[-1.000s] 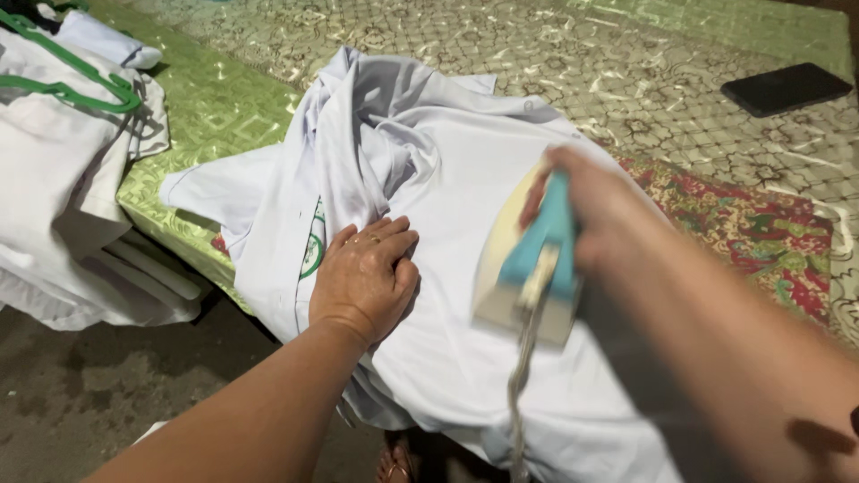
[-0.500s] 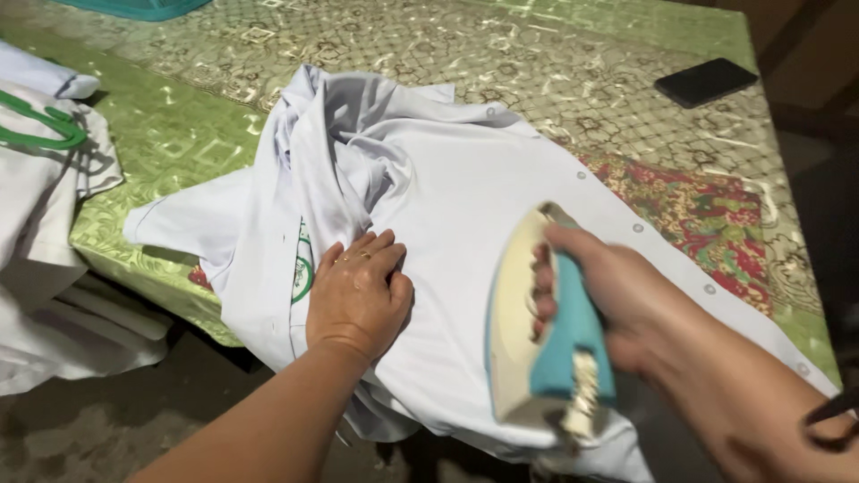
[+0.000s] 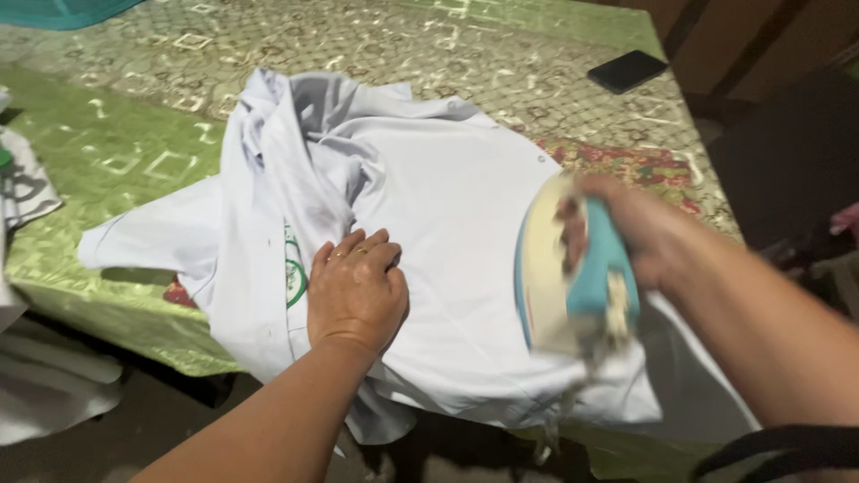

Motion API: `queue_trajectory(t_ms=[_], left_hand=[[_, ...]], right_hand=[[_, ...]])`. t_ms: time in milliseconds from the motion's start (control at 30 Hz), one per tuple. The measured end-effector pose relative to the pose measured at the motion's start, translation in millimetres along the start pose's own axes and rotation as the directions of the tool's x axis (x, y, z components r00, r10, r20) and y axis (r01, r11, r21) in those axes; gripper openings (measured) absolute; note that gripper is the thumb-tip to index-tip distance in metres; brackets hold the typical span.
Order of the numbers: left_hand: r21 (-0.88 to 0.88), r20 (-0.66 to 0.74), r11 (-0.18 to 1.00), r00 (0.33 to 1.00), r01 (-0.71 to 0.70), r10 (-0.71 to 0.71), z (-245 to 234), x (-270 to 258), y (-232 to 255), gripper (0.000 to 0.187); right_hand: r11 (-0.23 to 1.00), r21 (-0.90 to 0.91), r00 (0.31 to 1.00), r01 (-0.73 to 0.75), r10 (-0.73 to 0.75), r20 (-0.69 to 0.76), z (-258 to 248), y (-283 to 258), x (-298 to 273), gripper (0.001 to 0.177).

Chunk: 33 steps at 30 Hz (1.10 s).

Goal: The person irons a white shirt on a table using a blue and white iron. They smooth the fabric with their left hand while moving the iron with their right hand across the shirt's body and sleeves.

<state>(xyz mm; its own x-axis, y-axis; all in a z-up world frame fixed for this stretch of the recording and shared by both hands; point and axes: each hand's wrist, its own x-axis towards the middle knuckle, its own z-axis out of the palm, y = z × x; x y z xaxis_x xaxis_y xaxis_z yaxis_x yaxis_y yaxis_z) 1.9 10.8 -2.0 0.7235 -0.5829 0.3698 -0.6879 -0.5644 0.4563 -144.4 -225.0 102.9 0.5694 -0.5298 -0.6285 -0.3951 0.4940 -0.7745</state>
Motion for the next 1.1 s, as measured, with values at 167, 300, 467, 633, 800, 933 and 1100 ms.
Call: queue_trajectory(t_ms=[167, 300, 467, 633, 800, 933, 1100], left_hand=[[0.000, 0.001, 1.000, 1.000, 0.005, -0.005, 1, 0, 0, 0.029], [0.000, -0.008, 1.000, 1.000, 0.002, -0.002, 0, -1, 0, 0.027], [0.005, -0.027, 1.000, 1.000, -0.009, 0.009, -1, 0, 1, 0.025], [-0.014, -0.043, 1.000, 0.999, 0.006, -0.006, -1, 0, 3, 0.024], [0.001, -0.057, 1.000, 0.998, 0.008, -0.008, -2, 1, 4, 0.022], [0.002, -0.068, 1.000, 0.998, 0.010, -0.010, -1, 0, 3, 0.022], [0.009, -0.095, 1.000, 0.995, -0.025, 0.026, 0, -1, 1, 0.021]], right_hand=[[0.996, -0.080, 0.999, -0.030, 0.032, 0.018, 5, 26, -55, 0.035], [0.988, -0.154, 1.000, 0.001, 0.000, 0.002, 6, 5, -21, 0.034], [0.924, -0.382, 0.997, 0.023, -0.048, -0.055, -10, -39, 19, 0.028], [0.628, -0.773, 0.988, 0.085, -0.151, -0.014, -70, -9, 2, 0.073], [0.817, -0.570, 0.936, -0.083, -0.133, -0.326, -97, 29, -40, 0.046], [0.688, -0.709, 0.922, -0.158, -0.155, -0.356, -75, 10, -28, 0.058], [0.806, -0.592, 0.930, -0.017, -0.204, -0.305, -50, -6, -23, 0.043]])
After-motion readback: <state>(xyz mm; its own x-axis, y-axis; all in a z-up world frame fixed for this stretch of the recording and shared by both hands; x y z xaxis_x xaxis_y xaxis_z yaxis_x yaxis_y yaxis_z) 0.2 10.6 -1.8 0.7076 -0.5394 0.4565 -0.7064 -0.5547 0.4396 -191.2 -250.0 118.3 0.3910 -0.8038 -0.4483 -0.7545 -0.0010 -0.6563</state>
